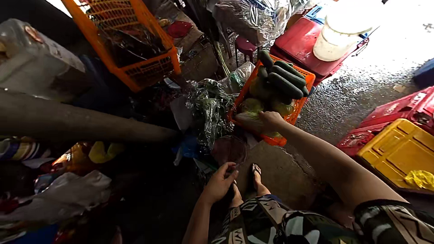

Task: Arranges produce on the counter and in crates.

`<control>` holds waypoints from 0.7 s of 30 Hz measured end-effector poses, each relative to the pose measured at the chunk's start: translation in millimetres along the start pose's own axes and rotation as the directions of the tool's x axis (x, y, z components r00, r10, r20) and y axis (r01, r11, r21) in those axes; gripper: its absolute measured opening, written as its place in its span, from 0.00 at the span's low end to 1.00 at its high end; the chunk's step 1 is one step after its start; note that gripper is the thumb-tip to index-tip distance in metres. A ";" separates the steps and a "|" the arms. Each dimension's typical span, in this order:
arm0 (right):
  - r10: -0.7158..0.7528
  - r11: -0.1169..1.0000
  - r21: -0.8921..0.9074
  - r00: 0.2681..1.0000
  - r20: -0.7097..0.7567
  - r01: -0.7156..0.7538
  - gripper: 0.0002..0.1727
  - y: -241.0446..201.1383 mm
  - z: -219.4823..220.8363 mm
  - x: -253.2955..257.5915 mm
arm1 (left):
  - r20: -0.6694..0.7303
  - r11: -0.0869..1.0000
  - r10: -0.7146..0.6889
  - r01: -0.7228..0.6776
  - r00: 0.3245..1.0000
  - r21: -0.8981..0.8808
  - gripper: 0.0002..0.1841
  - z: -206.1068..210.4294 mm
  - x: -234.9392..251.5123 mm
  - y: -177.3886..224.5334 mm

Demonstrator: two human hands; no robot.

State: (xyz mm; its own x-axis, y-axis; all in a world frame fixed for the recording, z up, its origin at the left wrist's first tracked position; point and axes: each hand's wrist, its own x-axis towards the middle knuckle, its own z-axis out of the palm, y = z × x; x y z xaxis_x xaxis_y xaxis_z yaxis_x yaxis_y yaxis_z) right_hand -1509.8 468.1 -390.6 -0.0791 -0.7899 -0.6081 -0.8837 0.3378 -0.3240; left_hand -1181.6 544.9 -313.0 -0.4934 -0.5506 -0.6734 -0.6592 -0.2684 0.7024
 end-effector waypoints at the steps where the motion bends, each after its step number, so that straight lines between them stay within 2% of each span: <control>1: -0.007 1.000 0.022 1.000 -0.008 0.007 0.44 4.6 -4.0 0.9 | -0.011 1.000 -0.010 0.010 1.000 0.002 0.23 -1.6 -2.8 -3.6; 5: -0.054 0.988 0.141 0.997 -0.048 0.061 0.47 39.2 -28.5 6.7 | -0.044 0.999 -0.032 0.032 0.999 -0.008 0.23 -7.8 -14.7 -12.9; 7: -0.076 0.960 0.261 0.993 -0.086 0.096 0.47 56.7 -46.5 -7.2 | -0.054 0.999 -0.035 0.034 0.998 -0.017 0.24 -9.8 -21.2 -16.2; 10: -0.075 0.820 0.546 0.979 -0.191 0.170 0.40 56.1 -73.1 -67.3 | -0.062 0.999 -0.014 0.012 0.998 -0.039 0.25 -13.5 -31.5 -24.7; 11: -0.077 0.757 0.617 0.967 -0.244 0.216 0.41 53.3 -72.5 -85.3 | -0.062 0.998 0.004 -0.007 0.998 -0.055 0.25 -15.0 -35.6 -29.5; 14: -0.139 0.543 0.744 0.915 -0.378 0.390 0.50 4.8 -56.6 -137.0 | -0.072 0.981 0.125 -0.134 0.990 -0.139 0.27 -21.9 -56.0 -44.7; 16: -0.269 0.345 0.760 0.834 -0.483 0.551 0.53 -47.4 -29.3 -161.0 | -0.109 0.937 0.263 -0.281 0.959 -0.209 0.31 -28.7 -76.3 -53.3; 17: -0.352 0.238 0.750 0.775 -0.525 0.617 0.52 -77.3 -12.6 -172.3 | -0.156 0.892 0.358 -0.387 0.920 -0.233 0.36 -31.5 -87.8 -58.0; 19: -0.560 0.053 0.713 0.612 -0.559 0.700 0.49 -141.6 20.4 -182.7 | -0.293 0.752 0.531 -0.601 0.795 -0.270 0.50 -41.1 -114.8 -67.9; 21: -0.714 -0.016 0.697 0.480 -0.510 0.717 0.49 -211.4 50.6 -186.1 | -0.431 0.595 0.616 -0.748 0.659 -0.294 0.63 -56.5 -148.4 -83.2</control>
State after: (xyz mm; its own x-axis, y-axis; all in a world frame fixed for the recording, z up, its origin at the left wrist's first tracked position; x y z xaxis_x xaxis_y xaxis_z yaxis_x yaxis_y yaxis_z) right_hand -1285.0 569.6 -245.7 0.3582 -0.8810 0.3091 0.2795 -0.2148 -0.9358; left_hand -1021.4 604.2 -258.5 -0.4864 -0.8693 0.0878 0.1432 0.0199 0.9895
